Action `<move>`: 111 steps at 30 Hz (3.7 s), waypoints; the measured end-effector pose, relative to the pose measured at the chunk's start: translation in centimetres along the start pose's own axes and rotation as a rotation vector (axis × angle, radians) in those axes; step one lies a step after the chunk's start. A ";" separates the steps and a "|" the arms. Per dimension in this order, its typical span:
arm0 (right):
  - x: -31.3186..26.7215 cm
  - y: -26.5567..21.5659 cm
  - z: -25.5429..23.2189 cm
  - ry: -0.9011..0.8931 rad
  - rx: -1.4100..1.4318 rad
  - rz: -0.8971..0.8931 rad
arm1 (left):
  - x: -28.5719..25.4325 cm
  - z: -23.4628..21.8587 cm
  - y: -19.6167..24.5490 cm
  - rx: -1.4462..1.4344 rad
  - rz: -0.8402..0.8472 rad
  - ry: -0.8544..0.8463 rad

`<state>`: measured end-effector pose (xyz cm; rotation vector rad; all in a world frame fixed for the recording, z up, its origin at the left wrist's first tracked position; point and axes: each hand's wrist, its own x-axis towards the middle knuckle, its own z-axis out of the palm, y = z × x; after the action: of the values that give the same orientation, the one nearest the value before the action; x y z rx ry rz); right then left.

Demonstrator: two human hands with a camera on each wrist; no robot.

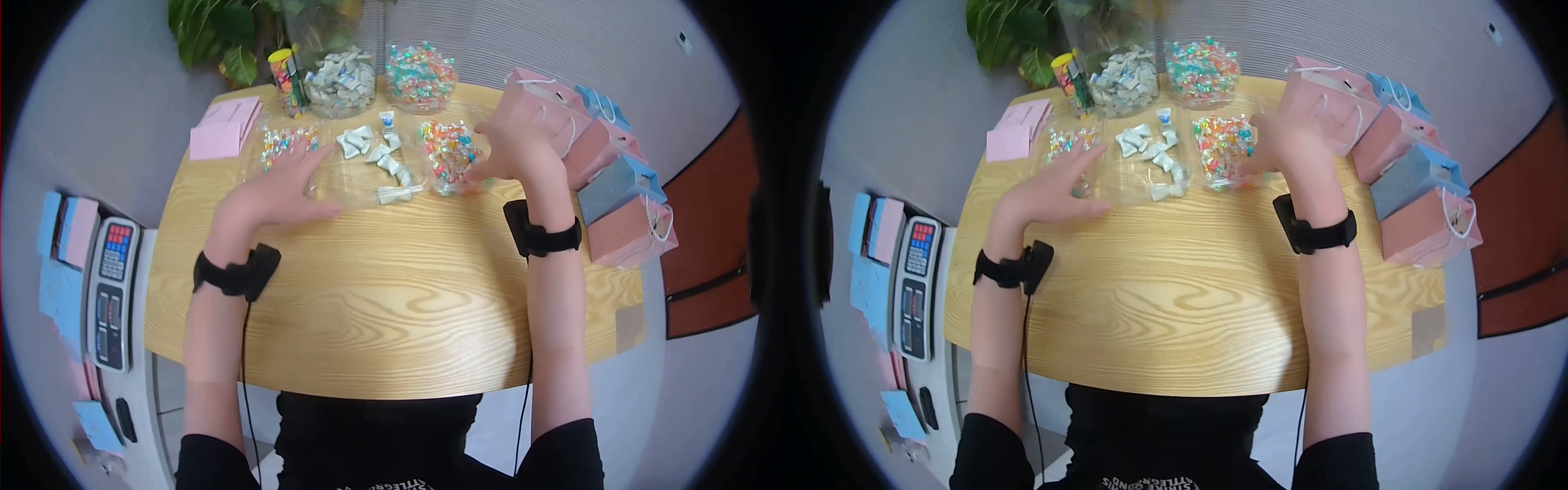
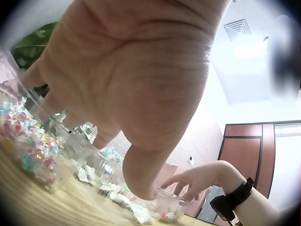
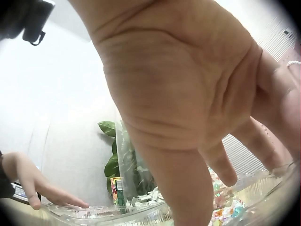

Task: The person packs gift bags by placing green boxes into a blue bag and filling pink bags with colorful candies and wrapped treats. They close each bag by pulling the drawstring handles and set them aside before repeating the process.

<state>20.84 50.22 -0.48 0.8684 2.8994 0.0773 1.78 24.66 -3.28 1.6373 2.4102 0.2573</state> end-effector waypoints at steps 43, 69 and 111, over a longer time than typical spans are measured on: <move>-1.1 -6.9 1.9 0.070 0.289 -0.381 | 1.2 -0.6 -3.7 -0.215 0.084 -0.001; 0.2 -13.5 5.2 -0.298 0.436 -0.566 | 1.4 2.4 1.6 -0.016 -0.005 -0.475; -0.5 -13.4 4.7 -0.243 0.463 -0.442 | 0.1 -3.1 -17.7 0.168 -0.301 0.302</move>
<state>14.60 38.83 -6.17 0.2309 2.8298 -0.7050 -14.88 18.25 -4.99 1.3502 2.9355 0.2736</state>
